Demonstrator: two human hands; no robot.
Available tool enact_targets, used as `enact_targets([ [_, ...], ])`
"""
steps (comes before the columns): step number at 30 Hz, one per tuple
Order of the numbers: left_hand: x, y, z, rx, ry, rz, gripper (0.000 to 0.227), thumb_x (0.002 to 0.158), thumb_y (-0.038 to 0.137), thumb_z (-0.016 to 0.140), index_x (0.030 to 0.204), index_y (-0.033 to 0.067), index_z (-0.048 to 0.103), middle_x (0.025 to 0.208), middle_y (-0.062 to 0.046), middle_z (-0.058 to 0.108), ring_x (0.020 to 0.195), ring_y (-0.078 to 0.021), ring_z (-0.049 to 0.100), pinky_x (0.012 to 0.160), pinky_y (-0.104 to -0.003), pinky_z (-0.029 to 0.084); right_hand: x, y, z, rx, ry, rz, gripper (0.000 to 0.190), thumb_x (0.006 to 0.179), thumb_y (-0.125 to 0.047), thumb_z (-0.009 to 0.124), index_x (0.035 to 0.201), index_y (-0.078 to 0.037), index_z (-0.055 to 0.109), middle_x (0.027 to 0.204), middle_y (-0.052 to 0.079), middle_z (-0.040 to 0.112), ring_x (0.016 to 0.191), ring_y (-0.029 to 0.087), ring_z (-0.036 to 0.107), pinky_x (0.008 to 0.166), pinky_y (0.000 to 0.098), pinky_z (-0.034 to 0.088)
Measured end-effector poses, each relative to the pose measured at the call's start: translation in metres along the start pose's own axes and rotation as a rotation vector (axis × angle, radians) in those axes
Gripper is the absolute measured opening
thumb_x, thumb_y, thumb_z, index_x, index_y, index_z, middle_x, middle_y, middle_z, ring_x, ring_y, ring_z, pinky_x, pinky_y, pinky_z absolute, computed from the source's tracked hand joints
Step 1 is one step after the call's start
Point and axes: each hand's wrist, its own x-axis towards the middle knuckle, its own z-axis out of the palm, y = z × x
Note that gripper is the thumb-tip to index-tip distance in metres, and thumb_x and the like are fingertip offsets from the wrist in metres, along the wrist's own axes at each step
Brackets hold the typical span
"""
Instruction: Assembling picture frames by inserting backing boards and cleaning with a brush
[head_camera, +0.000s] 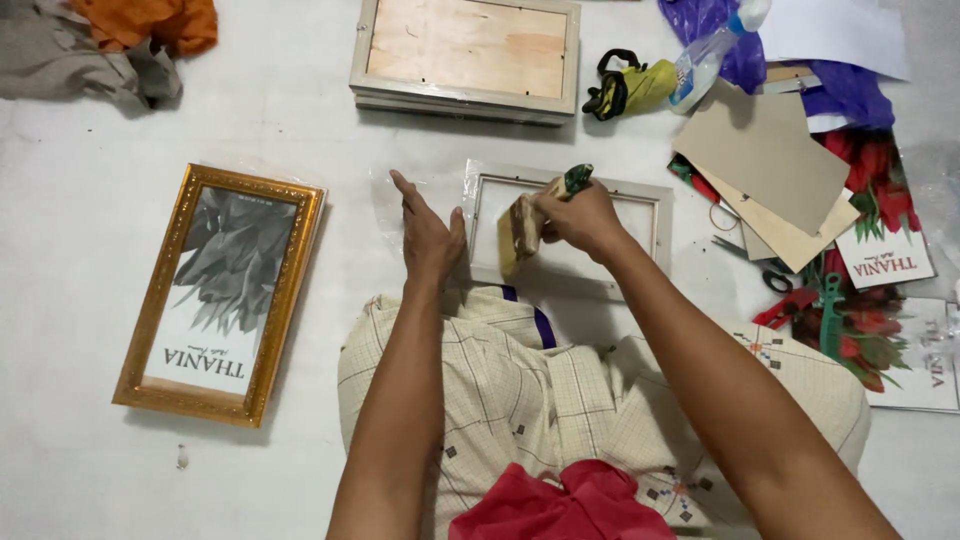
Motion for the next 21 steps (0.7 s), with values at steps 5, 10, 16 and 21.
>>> enact_targets([
  [5,0.005,-0.008,0.005,0.030,-0.018,0.019,0.103,0.095,0.023,0.065,0.163,0.0008,-0.010,0.155,-0.032,0.036,0.144,-0.0496,0.039,0.118,-0.056,0.039,0.020,0.006,0.021,-0.135,0.040,0.005,0.025,0.081,-0.022,0.071,0.087,0.003,0.072,0.078,0.021,0.072,0.071,0.034,0.076,0.064,0.0477,0.065],
  [10,0.009,-0.018,0.011,0.057,-0.046,0.027,0.090,0.096,0.027,0.062,0.164,-0.0002,0.008,0.148,-0.028,0.047,0.139,-0.0460,0.047,0.115,-0.053,0.043,0.037,0.008,0.038,-0.136,0.189,-0.033,0.036,0.081,-0.029,0.075,0.094,0.004,0.070,0.080,0.021,0.072,0.079,0.036,0.076,0.063,0.0536,0.062],
  [16,0.006,-0.022,0.017,0.075,-0.014,0.120,0.087,0.095,0.024,0.063,0.162,-0.0016,0.013,0.140,-0.032,0.051,0.133,-0.0496,0.051,0.110,-0.056,0.046,0.046,0.010,0.026,-0.098,0.107,-0.133,0.026,0.085,-0.025,0.073,0.097,-0.002,0.076,0.074,0.016,0.072,0.064,0.024,0.074,0.057,0.0359,0.061],
  [21,0.007,-0.025,0.016,0.108,-0.004,0.117,0.084,0.095,0.027,0.064,0.162,0.0006,0.019,0.141,-0.029,0.053,0.133,-0.0453,0.053,0.108,-0.055,0.049,0.028,0.017,0.004,-0.200,-0.002,-0.073,0.029,0.084,-0.020,0.074,0.101,0.003,0.077,0.085,0.029,0.072,0.074,0.032,0.075,0.063,0.0392,0.063],
])
